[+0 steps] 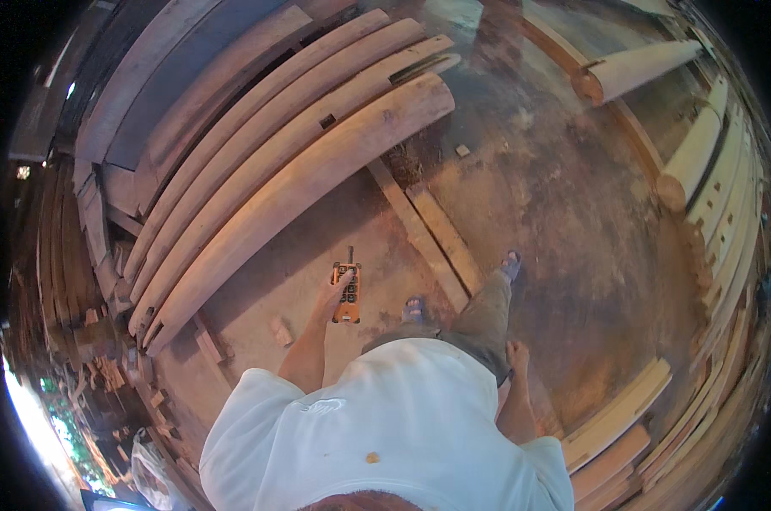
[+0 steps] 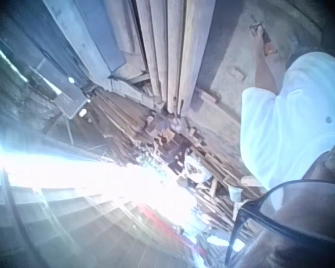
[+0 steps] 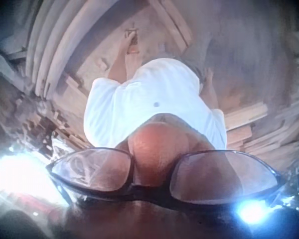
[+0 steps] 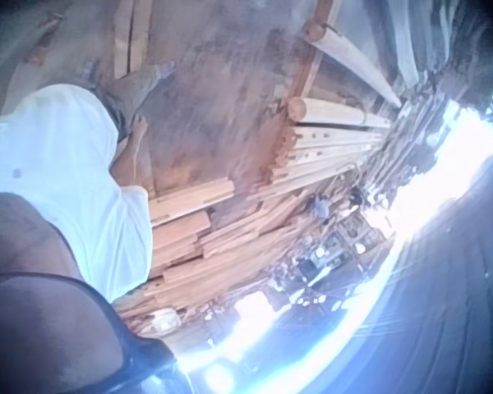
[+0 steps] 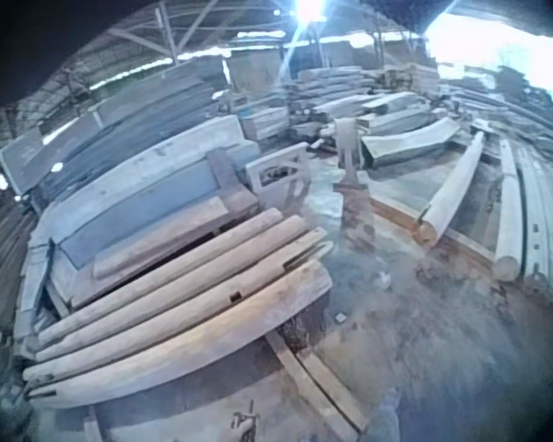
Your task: The person walks through a woodworking shop and repeatedly picks up wooden planks and beams, inspecting them and placing them into stacks. The person handles various sizes of lumber by hand, moving pieces from piles on the floor to organized stacks.
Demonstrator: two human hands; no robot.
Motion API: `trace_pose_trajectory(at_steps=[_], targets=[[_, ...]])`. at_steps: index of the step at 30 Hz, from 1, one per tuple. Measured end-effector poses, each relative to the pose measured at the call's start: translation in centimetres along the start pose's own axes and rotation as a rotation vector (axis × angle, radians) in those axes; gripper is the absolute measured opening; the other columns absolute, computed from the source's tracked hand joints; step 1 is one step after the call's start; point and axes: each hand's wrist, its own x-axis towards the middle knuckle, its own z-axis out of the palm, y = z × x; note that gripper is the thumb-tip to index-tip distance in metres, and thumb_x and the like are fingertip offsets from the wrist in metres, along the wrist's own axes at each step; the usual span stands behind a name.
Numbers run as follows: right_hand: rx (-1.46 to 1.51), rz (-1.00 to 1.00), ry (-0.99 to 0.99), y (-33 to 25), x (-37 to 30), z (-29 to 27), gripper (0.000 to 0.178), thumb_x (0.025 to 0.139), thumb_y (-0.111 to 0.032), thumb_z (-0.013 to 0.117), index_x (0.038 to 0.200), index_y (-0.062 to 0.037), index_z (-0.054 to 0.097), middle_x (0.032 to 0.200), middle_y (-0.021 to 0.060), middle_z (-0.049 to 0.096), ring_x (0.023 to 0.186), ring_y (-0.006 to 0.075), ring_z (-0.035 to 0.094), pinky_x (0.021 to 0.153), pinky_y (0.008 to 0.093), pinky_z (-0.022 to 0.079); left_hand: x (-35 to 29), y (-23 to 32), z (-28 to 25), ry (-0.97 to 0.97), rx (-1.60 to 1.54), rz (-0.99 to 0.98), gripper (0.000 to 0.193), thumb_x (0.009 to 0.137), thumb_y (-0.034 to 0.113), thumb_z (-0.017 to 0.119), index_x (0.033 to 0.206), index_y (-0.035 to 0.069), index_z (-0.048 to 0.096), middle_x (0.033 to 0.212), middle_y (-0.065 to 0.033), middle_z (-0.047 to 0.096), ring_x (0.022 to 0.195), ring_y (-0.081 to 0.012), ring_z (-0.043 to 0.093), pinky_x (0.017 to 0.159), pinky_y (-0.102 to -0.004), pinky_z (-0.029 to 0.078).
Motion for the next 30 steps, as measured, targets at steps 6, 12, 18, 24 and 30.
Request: trace_pose_trajectory(at_steps=[6,12,18,24,30], targets=[[0.232,-0.196,0.073,11.3,15.0,-2.3,0.043,0.095,-0.031,0.069,0.123,0.0004,0.072,0.111,0.0212,0.074,0.103,0.036,0.069,0.093,0.0466,0.052,10.0,4.8,11.4,0.065,0.088,-0.04,0.036,0.095,0.036,0.078,0.113,0.005,0.072,0.09,-0.0044,0.073,0.075,-0.0118,0.069,0.066,-0.0291,0.056],[0.262,-0.055,0.055,2.8,30.7,-27.8,0.039,0.098,-0.032,0.067,0.115,0.0022,0.071,0.104,0.0234,0.071,0.099,0.0354,0.068,0.089,0.048,0.052,13.0,9.4,27.1,0.122,-0.033,-0.23,0.042,0.091,0.04,0.082,0.113,0.005,0.073,0.089,-0.0052,0.074,0.072,-0.0132,0.069,0.064,-0.0303,0.057],[0.379,0.044,0.225,-24.0,47.3,-53.0,0.044,0.104,-0.026,0.064,0.136,0.0036,0.063,0.116,0.015,0.069,0.089,0.0173,0.067,0.073,0.0328,0.055,23.8,17.3,37.8,0.125,-0.066,-0.195,0.049,0.09,0.047,0.081,0.115,0.005,0.072,0.09,-0.0051,0.073,0.073,-0.0141,0.07,0.064,-0.033,0.056],[0.18,-0.4,0.109,-40.1,66.2,-59.2,0.035,0.103,-0.024,0.064,0.123,0.0041,0.068,0.101,0.0115,0.071,0.08,0.0166,0.066,0.072,0.0306,0.054,37.1,25.8,45.4,0.162,-0.026,-0.188,0.064,0.091,0.055,0.076,0.127,0.002,0.067,0.107,-0.0113,0.073,0.092,-0.0198,0.071,0.08,-0.0369,0.057],[-0.14,-0.671,-0.22,-45.7,77.6,-61.4,0.034,0.101,-0.028,0.064,0.108,0.0047,0.072,0.089,0.0192,0.071,0.082,0.029,0.068,0.077,0.043,0.054,49.5,41.9,52.5,0.259,0.011,-0.094,0.075,0.086,0.061,0.077,0.129,0.001,0.067,0.11,-0.0132,0.073,0.094,-0.02,0.071,0.081,-0.0355,0.057]])
